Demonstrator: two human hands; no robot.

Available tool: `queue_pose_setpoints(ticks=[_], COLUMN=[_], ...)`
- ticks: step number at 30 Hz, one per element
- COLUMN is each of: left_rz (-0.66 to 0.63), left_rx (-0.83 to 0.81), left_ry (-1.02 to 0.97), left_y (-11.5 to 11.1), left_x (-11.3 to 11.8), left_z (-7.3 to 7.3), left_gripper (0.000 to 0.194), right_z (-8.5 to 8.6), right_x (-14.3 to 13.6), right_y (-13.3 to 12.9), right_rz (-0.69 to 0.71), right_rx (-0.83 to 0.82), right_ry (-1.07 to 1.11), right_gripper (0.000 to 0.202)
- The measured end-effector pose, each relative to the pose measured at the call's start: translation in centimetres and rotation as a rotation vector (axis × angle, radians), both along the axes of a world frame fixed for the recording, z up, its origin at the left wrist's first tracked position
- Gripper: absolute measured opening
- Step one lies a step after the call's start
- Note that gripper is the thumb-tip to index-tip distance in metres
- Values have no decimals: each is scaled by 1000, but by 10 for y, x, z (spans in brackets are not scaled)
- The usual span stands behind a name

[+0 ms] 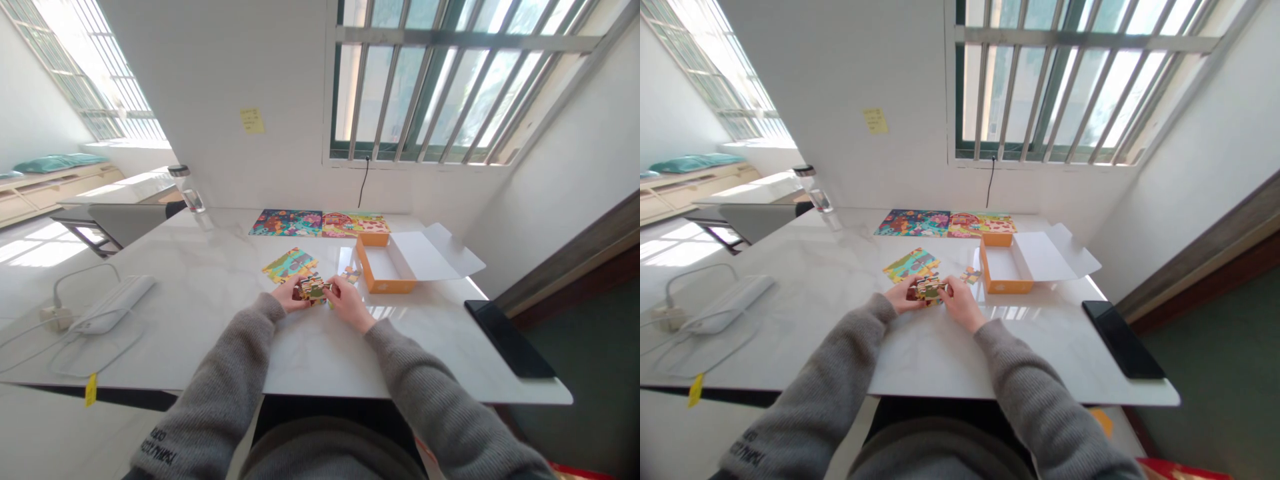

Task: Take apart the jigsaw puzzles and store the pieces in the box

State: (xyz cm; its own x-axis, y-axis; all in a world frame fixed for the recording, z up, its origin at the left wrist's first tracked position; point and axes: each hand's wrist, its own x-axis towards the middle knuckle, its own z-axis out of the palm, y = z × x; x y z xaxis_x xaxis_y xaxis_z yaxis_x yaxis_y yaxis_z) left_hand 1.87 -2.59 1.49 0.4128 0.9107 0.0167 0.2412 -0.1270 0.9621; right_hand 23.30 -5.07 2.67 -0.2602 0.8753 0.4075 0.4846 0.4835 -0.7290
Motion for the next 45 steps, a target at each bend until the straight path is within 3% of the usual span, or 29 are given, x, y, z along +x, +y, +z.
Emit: queue_pose_setpoints(ticks=[2, 4, 6, 9, 11, 15, 19, 26, 36, 42, 45], left_rz=[11, 39, 57, 40, 20, 18, 13, -1, -9, 17, 18], left_rx=[-4, 8, 26, 70, 106, 149, 139, 112, 145, 127, 104], left_ry=[17, 50, 87, 123, 132, 151, 153, 109, 176, 139, 125], left_y=[-1, -1, 0, 2, 2, 0, 0, 1, 5, 1, 1], left_x=[0, 1, 1, 0, 1, 1, 0, 0, -2, 1, 1], left_z=[1, 0, -1, -2, -3, -4, -3, 0, -12, -6, -4], left_gripper=[73, 72, 70, 70, 70, 68, 66, 66, 66, 66, 67], right_z=[-1, 1, 4, 9, 9, 5, 5, 9, 16, 12, 11], right_x=[-1, 2, 9, 26, 36, 43, 43, 48, 47, 27, 24], right_y=[-2, -1, 3, 12, 17, 19, 16, 13, 6, 8, 10], right_rz=[79, 155, 162, 108, 146, 243, 183, 172, 172, -65, -38], right_rx=[-26, -30, -12, 59, 67, -43, -167, -157, -35, 7, -12], right_ry=[-40, -52, -54, -145, -249, -414, -495, -451, -476, -625, -692], right_gripper=[8, 25, 37, 38, 44, 65, 74, 53, 41, 41, 36])
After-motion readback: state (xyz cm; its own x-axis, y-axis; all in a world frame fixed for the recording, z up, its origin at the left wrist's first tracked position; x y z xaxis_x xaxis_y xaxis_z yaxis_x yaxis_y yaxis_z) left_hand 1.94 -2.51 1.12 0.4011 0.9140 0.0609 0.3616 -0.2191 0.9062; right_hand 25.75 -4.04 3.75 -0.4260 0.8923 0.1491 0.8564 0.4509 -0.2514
